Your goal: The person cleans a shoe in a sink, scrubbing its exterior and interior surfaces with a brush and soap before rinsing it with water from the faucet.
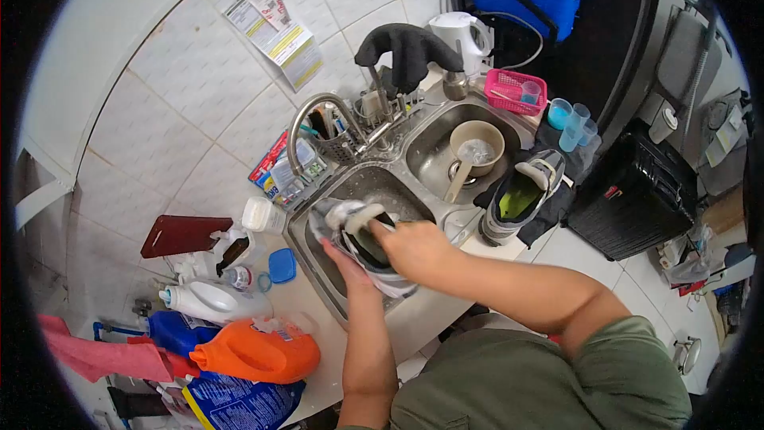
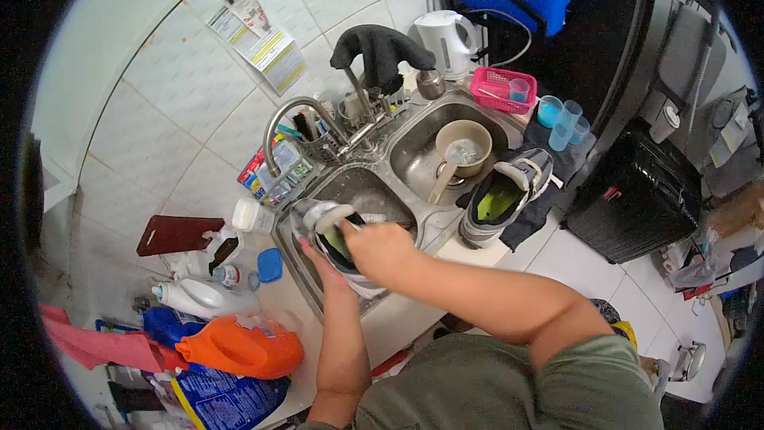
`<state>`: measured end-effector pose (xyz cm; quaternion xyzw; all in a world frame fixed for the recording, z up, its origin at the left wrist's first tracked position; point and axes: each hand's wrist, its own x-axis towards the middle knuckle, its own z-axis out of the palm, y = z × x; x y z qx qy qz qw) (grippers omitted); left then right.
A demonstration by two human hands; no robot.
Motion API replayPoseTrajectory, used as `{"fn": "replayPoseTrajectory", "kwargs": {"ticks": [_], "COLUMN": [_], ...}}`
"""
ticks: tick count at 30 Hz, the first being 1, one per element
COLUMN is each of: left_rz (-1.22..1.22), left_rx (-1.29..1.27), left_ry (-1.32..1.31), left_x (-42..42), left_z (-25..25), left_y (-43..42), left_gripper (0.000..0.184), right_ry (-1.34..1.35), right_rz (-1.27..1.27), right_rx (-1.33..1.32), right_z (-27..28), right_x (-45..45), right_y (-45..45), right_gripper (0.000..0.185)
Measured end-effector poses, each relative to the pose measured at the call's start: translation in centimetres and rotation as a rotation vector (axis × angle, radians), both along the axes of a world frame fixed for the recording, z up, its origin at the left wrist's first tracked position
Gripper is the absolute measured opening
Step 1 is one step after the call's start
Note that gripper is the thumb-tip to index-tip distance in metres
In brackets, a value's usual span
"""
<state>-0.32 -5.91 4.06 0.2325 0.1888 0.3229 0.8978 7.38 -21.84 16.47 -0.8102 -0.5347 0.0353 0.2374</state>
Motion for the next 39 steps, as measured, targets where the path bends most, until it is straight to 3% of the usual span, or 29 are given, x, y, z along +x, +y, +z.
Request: {"fn": "replayPoseTrajectory", "kwargs": {"ticks": [3, 5, 6, 9, 10, 13, 14, 17, 19, 21, 24, 25, 27, 28, 30, 31, 33, 36, 39], "left_rz": [0.011, -0.012, -0.138, 0.080, 0.041, 0.027, 0.009, -0.187, 0.056, -0.162, -0.070, -0.320, -0.339, -0.321, -0.327, -0.344, -0.366, -0.398, -0.310], "left_rx": [-0.033, -0.028, 0.187, 0.016, 0.035, -0.004, 0.007, 0.120, 0.202, 0.078, 0.070, 0.136, 0.062, -0.132, -0.286, -0.246, -0.156, -0.014, -0.045], "left_ry": [-0.090, -0.061, -0.245, 0.071, 0.011, -0.100, -0.118, -0.412, 0.000, -0.416, -0.287, -0.500, -0.615, -0.590, -0.548, -0.535, -0.501, -0.432, -0.350], "left_x": [-0.3, -1.6, -1.9, -1.2, -0.1, -0.5, -1.3, -2.1, -0.9, 1.0, -0.8, -1.3, -2.3, -1.8, -0.7, -0.6, -1.4, -2.7, -2.5], "left_z": [-1.9, -1.2, -0.4, 0.9, 0.7, 0.1, 0.2, 1.2, 0.9, -0.6, -5.4, -6.0, -3.0, -2.1, -1.6, -1.8, -2.3, -2.7, -3.5], "left_y": [0.6, 1.6, 1.9, 0.0, -0.7, -0.4, 0.4, 1.0, -0.2, -0.4, 3.4, 5.2, 3.2, 2.0, 1.1, 1.1, 2.1, 4.7, 4.2], "left_gripper": [0.074, 0.075, 0.076, 0.076, 0.076, 0.074, 0.066, 0.054, 0.072, 0.065, 0.062, 0.066, 0.065, 0.064, 0.064, 0.064, 0.063, 0.064, 0.063], "right_ry": [0.112, 0.170, 0.191, 0.095, 0.037, 0.105, 0.180, 0.316, 0.246, 0.120, 0.262, 0.302, 0.316, 0.308, 0.229, 0.140, 0.203, 0.370, 0.236], "right_rz": [0.087, 0.087, 0.098, 0.046, 0.039, 0.107, 0.111, 0.116, 0.097, 0.089, 0.144, 0.167, 0.147, 0.127, 0.096, 0.116, 0.152, 0.215, 0.179], "right_rx": [-0.158, -0.213, -0.248, -0.154, -0.052, -0.099, -0.044, -0.286, -0.212, -0.130, -0.084, -0.040, -0.132, -0.151, -0.085, -0.071, -0.079, -0.128, -0.154], "right_z": [0.7, 2.8, 3.6, 2.0, 1.0, 0.4, 0.2, 4.0, 3.5, -0.2, 0.7, 1.3, 3.0, 3.2, 1.6, -0.8, -0.4, 3.2, 3.7], "right_x": [1.8, 0.6, 0.3, -0.2, 0.7, 1.7, 1.2, -0.1, 0.1, 1.6, 0.4, -0.5, -1.5, -1.5, -0.3, 0.5, 0.7, -0.9, -2.7], "right_y": [2.9, -0.9, -2.1, -0.9, 1.0, 3.2, 1.7, -2.9, -1.3, 3.0, 1.6, -0.4, -2.4, -2.4, -0.5, 2.2, 3.2, -3.0, -4.3], "right_gripper": [0.032, 0.030, 0.029, 0.033, 0.031, 0.030, 0.031, 0.030, 0.032, 0.034, 0.036, 0.036, 0.035, 0.035, 0.034, 0.033, 0.032, 0.035, 0.037]}}
